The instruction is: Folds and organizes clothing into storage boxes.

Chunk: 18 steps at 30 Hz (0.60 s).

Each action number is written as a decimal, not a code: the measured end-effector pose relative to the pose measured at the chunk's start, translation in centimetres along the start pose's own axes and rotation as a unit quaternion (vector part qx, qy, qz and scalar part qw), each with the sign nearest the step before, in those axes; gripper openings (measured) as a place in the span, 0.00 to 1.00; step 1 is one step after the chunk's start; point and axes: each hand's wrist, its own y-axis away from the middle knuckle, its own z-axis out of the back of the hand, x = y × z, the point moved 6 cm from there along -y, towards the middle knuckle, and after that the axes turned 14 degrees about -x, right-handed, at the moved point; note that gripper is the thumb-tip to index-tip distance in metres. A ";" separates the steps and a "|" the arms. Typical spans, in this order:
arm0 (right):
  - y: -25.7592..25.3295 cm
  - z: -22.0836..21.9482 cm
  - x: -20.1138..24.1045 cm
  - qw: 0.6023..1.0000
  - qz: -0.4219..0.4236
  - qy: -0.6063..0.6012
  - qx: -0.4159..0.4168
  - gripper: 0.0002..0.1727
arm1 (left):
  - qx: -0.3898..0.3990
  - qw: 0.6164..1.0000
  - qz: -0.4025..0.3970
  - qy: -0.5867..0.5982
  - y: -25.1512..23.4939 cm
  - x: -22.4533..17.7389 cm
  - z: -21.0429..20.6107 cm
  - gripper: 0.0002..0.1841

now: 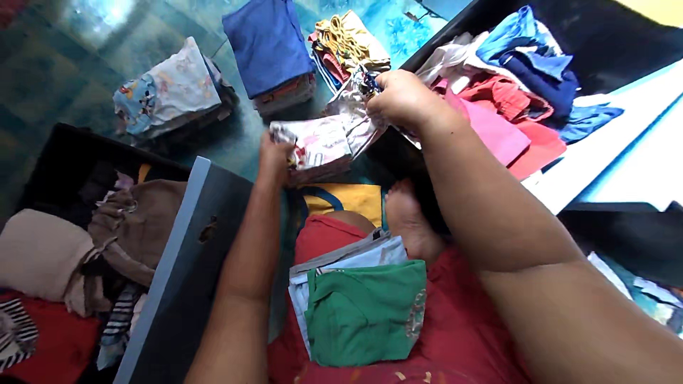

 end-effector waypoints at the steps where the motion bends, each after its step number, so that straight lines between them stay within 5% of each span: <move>1: 0.0 0.0 0.1 1.000 -0.001 -0.001 -0.001 0.14 | -0.016 1.000 0.013 -0.006 -0.2 2.5 0.0 0.36; 7: 0.0 -0.2 0.3 1.000 0.005 0.020 0.005 0.13 | -0.074 0.996 0.006 0.051 0.1 3.2 0.1 0.38; 13: 1.4 -0.1 2.5 0.998 0.039 0.048 -0.023 0.17 | -0.053 0.996 0.024 -0.073 0.3 3.2 0.8 0.38; 16: 3.1 -3.1 5.3 0.997 0.072 0.029 -0.002 0.21 | -0.043 0.994 0.084 -0.049 0.5 2.7 1.2 0.28; 18: 4.2 -7.1 7.0 0.993 0.100 -0.005 0.056 0.21 | -0.032 0.991 0.129 -0.023 0.3 2.6 1.8 0.31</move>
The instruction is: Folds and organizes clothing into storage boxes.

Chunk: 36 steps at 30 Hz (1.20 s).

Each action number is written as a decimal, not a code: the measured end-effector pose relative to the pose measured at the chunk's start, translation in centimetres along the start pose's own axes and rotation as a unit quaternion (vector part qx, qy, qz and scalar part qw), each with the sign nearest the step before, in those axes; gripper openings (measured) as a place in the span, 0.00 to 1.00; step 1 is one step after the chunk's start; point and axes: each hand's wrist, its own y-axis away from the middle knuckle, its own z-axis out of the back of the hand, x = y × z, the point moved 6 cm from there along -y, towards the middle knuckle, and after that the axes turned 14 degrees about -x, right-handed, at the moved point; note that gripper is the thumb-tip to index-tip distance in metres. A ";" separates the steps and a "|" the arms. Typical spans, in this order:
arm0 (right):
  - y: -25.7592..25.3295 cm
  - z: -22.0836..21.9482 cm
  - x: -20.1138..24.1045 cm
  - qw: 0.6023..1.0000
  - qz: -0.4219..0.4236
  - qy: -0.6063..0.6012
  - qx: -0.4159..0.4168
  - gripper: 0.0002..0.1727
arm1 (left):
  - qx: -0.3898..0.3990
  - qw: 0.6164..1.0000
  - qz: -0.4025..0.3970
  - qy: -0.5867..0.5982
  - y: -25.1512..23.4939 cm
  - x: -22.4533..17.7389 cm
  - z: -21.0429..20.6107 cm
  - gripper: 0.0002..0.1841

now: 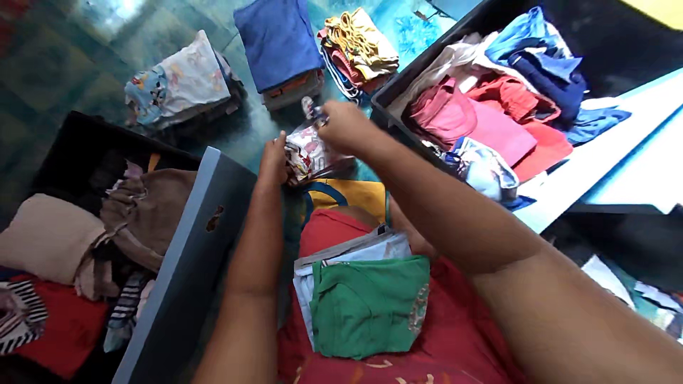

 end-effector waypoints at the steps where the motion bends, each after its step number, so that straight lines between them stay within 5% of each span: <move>1: 0.2 -2.3 0.5 0.998 0.018 -0.025 0.046 0.22 | 0.000 1.000 0.016 -0.001 0.0 -0.2 0.4 0.36; 4: 0.6 -6.3 0.3 0.986 0.027 -0.091 0.136 0.22 | -0.018 0.997 -0.013 -0.076 0.2 -0.6 1.8 0.38; 9: -1.1 -3.6 -4.2 0.998 -0.047 -0.039 -0.035 0.21 | -0.036 0.984 -0.086 -0.155 -0.3 -0.2 2.5 0.40; 11: -1.4 -4.0 -5.2 0.998 0.014 -0.005 -0.065 0.25 | -0.045 0.977 -0.106 -0.182 -0.1 -0.4 2.1 0.40; 15: -0.7 -8.8 -6.4 0.985 0.150 0.086 -0.004 0.38 | -0.072 0.965 -0.120 -0.220 0.2 -0.1 2.0 0.41; 19: -0.3 -11.3 -8.2 0.984 0.115 0.117 0.067 0.44 | -0.088 0.971 -0.117 -0.187 -0.4 1.1 2.1 0.40; 26: 2.0 -7.4 -6.2 0.988 0.106 0.037 0.104 0.42 | -0.059 0.959 -0.158 -0.226 0.6 -0.5 2.1 0.46; 29: 4.8 1.5 -5.7 0.989 0.128 -0.060 -0.033 0.26 | -0.047 0.948 -0.197 -0.246 4.3 -2.8 2.0 0.48; 32: 7.5 12.6 -12.4 0.965 -0.052 -0.098 -0.237 0.20 | 0.010 0.944 -0.256 -0.209 11.3 -6.4 1.3 0.44; 34: 9.5 17.1 -19.0 0.912 -0.229 -0.083 -0.330 0.27 | 0.065 0.929 -0.305 -0.201 16.9 -9.1 0.0 0.40; 36: 11.0 17.9 -24.1 0.868 -0.363 -0.070 -0.332 0.43 | 0.125 0.901 -0.356 -0.216 23.2 -11.1 -1.9 0.34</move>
